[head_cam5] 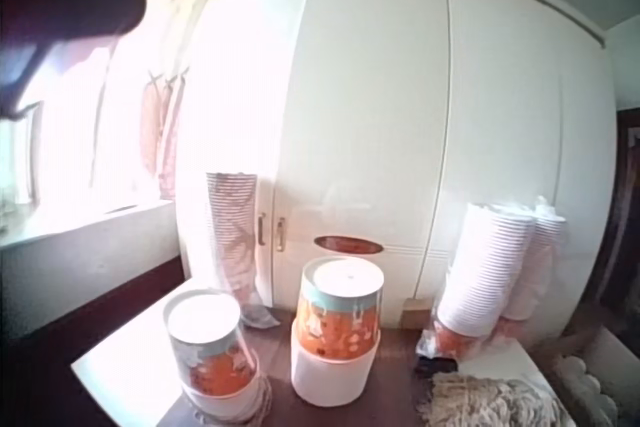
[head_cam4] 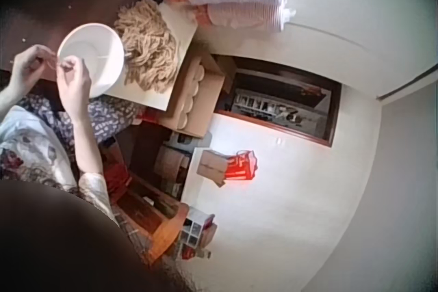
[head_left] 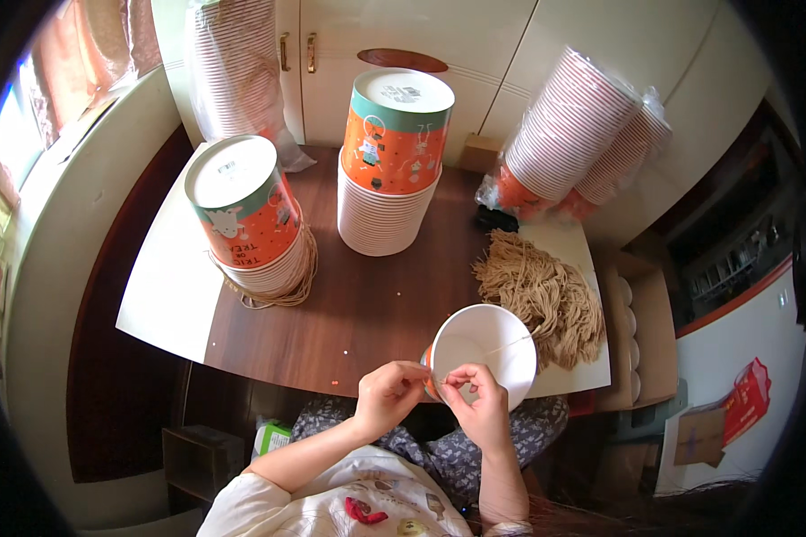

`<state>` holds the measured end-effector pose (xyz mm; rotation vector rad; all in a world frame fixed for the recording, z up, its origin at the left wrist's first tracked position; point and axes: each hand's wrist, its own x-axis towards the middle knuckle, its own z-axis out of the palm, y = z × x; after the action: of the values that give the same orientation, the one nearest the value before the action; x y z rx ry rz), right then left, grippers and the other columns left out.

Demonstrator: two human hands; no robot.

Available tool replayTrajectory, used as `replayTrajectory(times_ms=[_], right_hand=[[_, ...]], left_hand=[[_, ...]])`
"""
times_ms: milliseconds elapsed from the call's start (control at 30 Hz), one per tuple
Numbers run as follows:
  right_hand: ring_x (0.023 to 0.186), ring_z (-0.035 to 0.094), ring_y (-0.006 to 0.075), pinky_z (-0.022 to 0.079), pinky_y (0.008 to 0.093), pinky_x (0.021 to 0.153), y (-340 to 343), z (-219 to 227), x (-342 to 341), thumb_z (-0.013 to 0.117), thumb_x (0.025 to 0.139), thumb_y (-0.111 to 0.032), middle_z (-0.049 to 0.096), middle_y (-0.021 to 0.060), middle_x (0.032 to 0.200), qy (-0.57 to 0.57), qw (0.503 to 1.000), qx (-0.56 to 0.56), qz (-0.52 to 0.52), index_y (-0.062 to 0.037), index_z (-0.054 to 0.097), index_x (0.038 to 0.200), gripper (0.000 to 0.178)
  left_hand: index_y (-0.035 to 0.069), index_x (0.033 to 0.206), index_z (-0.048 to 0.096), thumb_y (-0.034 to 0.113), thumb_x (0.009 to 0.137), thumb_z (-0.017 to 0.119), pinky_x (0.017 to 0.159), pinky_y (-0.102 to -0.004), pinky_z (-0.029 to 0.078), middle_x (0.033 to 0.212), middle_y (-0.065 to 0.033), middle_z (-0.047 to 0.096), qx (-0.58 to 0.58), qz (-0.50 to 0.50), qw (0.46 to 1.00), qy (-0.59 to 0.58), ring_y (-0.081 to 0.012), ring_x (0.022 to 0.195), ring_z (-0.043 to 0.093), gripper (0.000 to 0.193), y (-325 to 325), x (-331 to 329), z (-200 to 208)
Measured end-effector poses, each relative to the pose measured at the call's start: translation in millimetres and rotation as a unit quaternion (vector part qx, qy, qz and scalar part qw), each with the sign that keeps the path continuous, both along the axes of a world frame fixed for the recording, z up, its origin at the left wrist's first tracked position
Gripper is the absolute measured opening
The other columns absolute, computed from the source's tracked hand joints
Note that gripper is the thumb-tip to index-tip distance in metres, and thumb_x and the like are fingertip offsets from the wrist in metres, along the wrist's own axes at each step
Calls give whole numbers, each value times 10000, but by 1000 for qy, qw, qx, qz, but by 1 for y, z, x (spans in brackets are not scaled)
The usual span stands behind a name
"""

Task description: Attaching strings to paper cups for packaging or assembly.

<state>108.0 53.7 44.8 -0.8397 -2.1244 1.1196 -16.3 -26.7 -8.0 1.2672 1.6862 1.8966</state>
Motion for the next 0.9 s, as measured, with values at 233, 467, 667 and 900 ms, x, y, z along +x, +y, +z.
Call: replayTrajectory(times_ms=[233,467,667,900], right_hand=[[718,626,173,491,271,651,0,-1,0,657,726,15,625,82,783,1,1000,1,1,-8,537,865,185],[718,628,174,490,272,650,0,-2,1,662,720,10,625,75,781,-7,1000,13,0,-14,537,859,188],[709,617,188,479,296,647,0,-2,-1,666,711,0,619,60,754,-4,1000,20,-10,-34,541,832,177],[703,589,230,435,331,659,2,-1,-1,655,701,-21,612,33,736,-35,992,119,4,-73,552,760,130]], left_hand=[[15,797,567,-16,748,641,482,-181,421,853,-73,654,-15,-51,998,-41,-35,558,520,94,0,5,-2],[24,772,549,20,751,660,487,-185,429,833,-71,650,-12,-66,996,-63,-41,551,525,113,1,5,-4],[1,847,506,-26,787,619,661,-203,492,883,-85,609,-27,-139,953,-269,-80,740,569,131,1,6,-10],[16,860,491,-9,807,594,756,-280,514,876,-77,588,-29,-185,891,-414,-126,801,585,118,3,2,-1]])
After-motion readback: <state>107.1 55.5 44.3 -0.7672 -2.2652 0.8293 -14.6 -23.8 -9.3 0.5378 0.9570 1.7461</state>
